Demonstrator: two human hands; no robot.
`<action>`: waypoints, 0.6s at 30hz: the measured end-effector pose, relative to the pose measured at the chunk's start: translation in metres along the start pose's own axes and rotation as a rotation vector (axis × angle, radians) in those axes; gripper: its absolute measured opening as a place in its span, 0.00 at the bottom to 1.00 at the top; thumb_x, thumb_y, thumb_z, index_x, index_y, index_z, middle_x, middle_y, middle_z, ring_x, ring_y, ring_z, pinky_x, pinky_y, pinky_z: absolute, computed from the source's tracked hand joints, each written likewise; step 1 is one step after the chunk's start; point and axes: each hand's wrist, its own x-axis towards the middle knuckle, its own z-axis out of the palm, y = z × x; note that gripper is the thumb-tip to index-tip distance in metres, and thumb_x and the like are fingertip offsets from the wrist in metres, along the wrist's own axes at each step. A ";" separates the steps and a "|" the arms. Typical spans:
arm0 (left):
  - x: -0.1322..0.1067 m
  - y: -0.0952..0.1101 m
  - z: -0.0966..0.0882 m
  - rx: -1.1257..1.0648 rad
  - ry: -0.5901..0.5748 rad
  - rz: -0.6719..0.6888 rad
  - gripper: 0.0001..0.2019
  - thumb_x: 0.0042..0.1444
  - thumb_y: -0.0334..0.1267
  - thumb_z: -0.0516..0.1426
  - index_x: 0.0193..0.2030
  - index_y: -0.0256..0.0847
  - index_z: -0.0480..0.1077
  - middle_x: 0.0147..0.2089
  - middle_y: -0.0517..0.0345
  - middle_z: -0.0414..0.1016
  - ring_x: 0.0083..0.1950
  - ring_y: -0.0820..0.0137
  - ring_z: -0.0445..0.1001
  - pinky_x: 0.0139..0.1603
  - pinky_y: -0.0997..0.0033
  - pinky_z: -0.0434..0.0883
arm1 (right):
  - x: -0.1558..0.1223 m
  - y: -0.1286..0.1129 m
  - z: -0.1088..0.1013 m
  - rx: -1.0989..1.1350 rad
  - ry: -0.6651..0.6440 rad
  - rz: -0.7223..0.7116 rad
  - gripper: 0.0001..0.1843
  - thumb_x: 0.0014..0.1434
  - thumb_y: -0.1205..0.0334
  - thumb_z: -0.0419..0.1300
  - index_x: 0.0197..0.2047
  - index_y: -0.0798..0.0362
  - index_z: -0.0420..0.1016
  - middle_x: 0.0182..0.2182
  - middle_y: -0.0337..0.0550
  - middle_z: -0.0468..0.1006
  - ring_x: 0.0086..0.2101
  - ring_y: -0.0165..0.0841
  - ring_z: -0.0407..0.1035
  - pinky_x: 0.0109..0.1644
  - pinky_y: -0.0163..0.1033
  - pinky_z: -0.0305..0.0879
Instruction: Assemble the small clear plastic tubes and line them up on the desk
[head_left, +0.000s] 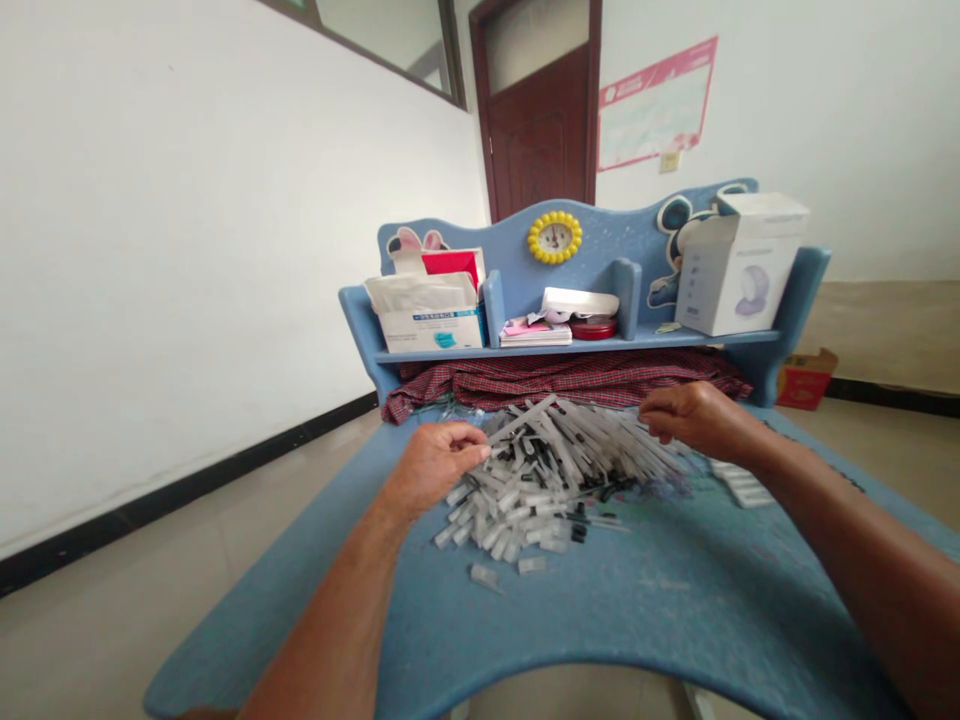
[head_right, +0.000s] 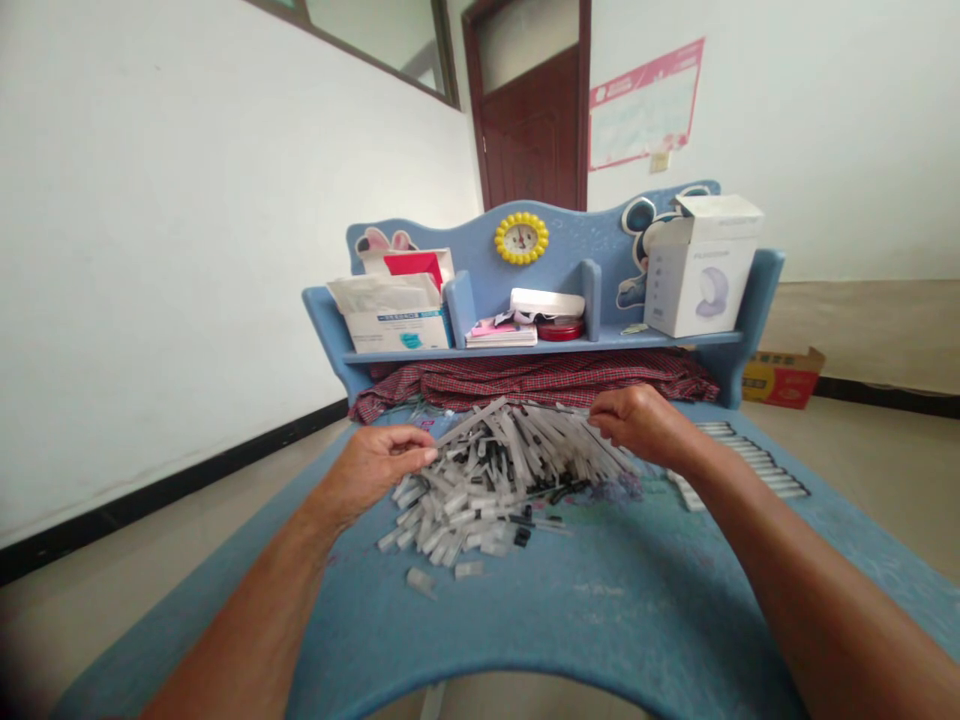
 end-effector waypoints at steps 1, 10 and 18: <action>0.000 0.000 0.000 -0.001 -0.003 0.003 0.12 0.43 0.42 0.57 0.28 0.35 0.73 0.22 0.62 0.68 0.25 0.75 0.62 0.26 0.77 0.57 | 0.000 0.000 0.000 -0.001 0.000 0.005 0.11 0.54 0.61 0.51 0.29 0.55 0.73 0.22 0.39 0.75 0.22 0.28 0.70 0.29 0.31 0.63; -0.002 0.001 0.001 -0.011 -0.036 0.019 0.10 0.43 0.41 0.58 0.27 0.35 0.74 0.21 0.63 0.68 0.24 0.76 0.63 0.25 0.78 0.58 | -0.001 -0.002 -0.002 -0.035 -0.036 -0.001 0.12 0.55 0.62 0.50 0.28 0.54 0.73 0.21 0.38 0.74 0.23 0.28 0.68 0.29 0.31 0.60; -0.005 0.004 -0.002 -0.047 -0.245 -0.026 0.10 0.41 0.40 0.60 0.27 0.35 0.75 0.20 0.63 0.68 0.22 0.77 0.61 0.24 0.79 0.58 | -0.003 -0.001 -0.006 -0.106 -0.043 -0.082 0.12 0.57 0.61 0.50 0.30 0.53 0.75 0.23 0.38 0.75 0.25 0.28 0.67 0.32 0.32 0.59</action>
